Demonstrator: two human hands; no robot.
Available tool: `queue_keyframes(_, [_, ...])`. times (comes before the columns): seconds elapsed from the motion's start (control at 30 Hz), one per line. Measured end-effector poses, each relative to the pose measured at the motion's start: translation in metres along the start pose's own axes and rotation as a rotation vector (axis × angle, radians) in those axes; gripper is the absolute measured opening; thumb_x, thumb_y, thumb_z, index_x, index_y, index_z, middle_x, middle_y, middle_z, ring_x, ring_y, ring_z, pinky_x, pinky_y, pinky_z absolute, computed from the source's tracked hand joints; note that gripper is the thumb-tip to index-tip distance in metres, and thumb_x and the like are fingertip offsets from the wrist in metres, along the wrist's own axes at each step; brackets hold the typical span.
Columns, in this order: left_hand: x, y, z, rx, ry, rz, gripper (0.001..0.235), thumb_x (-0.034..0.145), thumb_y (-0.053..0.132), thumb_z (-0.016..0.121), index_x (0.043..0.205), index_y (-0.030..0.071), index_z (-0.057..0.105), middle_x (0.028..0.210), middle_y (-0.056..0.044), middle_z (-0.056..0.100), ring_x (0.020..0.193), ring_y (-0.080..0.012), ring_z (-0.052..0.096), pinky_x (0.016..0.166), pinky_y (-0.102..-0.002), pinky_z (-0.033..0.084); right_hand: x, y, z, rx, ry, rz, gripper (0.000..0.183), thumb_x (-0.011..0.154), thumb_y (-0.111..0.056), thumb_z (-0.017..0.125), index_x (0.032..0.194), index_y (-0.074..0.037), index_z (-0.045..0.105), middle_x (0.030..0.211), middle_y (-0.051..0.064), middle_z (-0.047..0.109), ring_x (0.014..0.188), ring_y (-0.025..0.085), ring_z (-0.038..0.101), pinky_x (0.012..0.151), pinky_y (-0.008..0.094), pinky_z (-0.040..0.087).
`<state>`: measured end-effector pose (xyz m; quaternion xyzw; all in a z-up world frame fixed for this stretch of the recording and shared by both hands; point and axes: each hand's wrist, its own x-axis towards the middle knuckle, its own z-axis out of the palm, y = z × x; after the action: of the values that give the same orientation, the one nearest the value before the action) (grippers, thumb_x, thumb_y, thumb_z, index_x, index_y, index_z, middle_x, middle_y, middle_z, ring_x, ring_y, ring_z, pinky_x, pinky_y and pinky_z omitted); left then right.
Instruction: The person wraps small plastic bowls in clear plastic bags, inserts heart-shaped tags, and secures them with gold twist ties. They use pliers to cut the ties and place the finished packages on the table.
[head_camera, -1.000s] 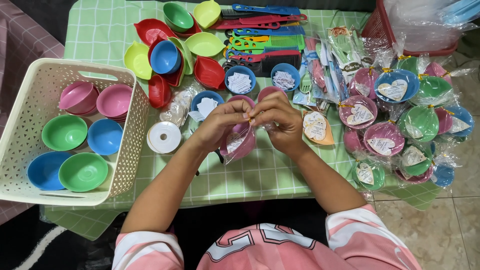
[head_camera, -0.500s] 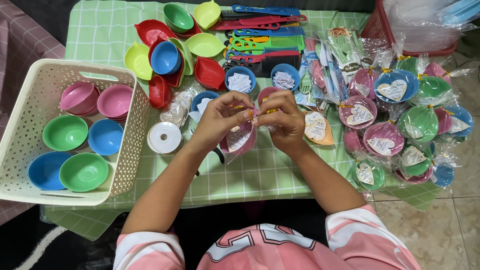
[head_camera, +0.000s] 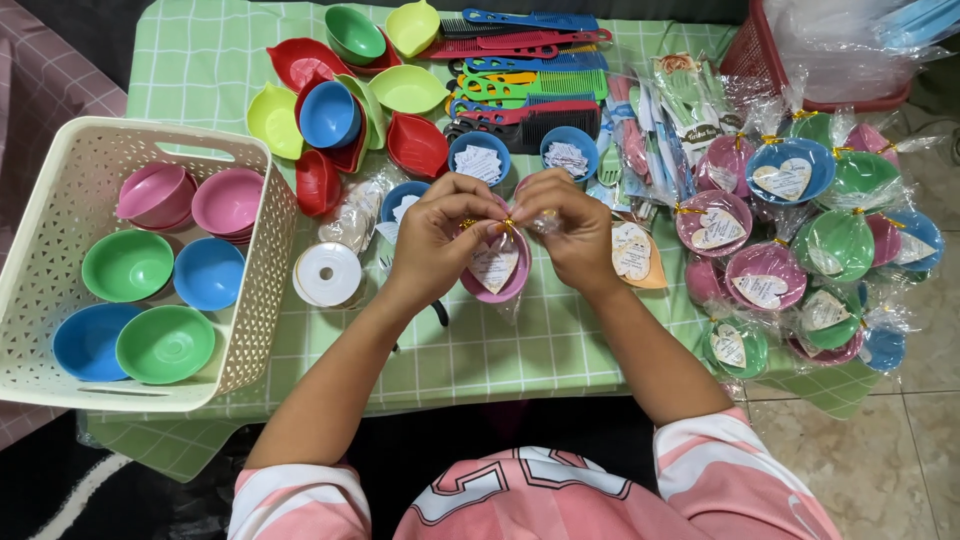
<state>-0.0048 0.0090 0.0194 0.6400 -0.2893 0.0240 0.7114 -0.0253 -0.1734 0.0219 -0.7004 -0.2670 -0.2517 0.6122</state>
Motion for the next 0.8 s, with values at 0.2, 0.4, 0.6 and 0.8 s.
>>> queue_keyframes(0.2, [-0.002, 0.009, 0.011, 0.306, 0.124, 0.231, 0.011, 0.087, -0.008, 0.072, 0.091, 0.002, 0.073, 0.098, -0.009, 0.060, 0.080, -0.0255, 0.069, 0.075, -0.036, 0.056, -0.006, 0.005, -0.008, 0.159, 0.039, 0.322, 0.022, 0.100, -0.016, 0.062, 0.113, 0.001, 0.067, 0.096, 0.010, 0.071, 0.090, 0.012, 0.060, 0.088, 0.033, 0.051])
queue_keyframes(0.4, [-0.003, 0.002, 0.011, 0.411, 0.242, 0.320, 0.012, 0.087, -0.010, 0.069, 0.090, 0.001, 0.071, 0.099, -0.007, 0.059, 0.078, -0.0233, 0.068, 0.072, -0.034, 0.056, 0.000, -0.006, -0.003, 0.086, 0.060, 0.311, 0.033, 0.098, -0.020, 0.064, 0.124, 0.000, 0.062, 0.103, 0.010, 0.069, 0.093, 0.013, 0.061, 0.092, 0.032, 0.050])
queue_keyframes(0.6, [-0.004, -0.007, 0.018, 0.396, 0.287, 0.321, 0.011, 0.086, -0.010, 0.070, 0.091, 0.000, 0.072, 0.097, -0.008, 0.060, 0.081, -0.0248, 0.068, 0.073, -0.035, 0.056, -0.006, -0.003, 0.003, -0.199, 0.072, 0.155, 0.039, 0.084, -0.007, 0.082, 0.120, -0.003, 0.067, 0.097, 0.011, 0.073, 0.091, 0.019, 0.068, 0.089, 0.038, 0.051])
queue_keyframes(0.8, [-0.003, -0.007, 0.018, 0.346, 0.306, 0.265, 0.006, 0.082, 0.000, 0.078, 0.086, 0.003, 0.074, 0.095, -0.008, 0.062, 0.084, -0.0251, 0.068, 0.076, -0.035, 0.054, -0.006, 0.001, 0.004, -0.388, 0.100, -0.016, 0.038, 0.080, -0.002, 0.082, 0.116, -0.007, 0.071, 0.096, 0.009, 0.075, 0.089, 0.030, 0.072, 0.088, 0.040, 0.053])
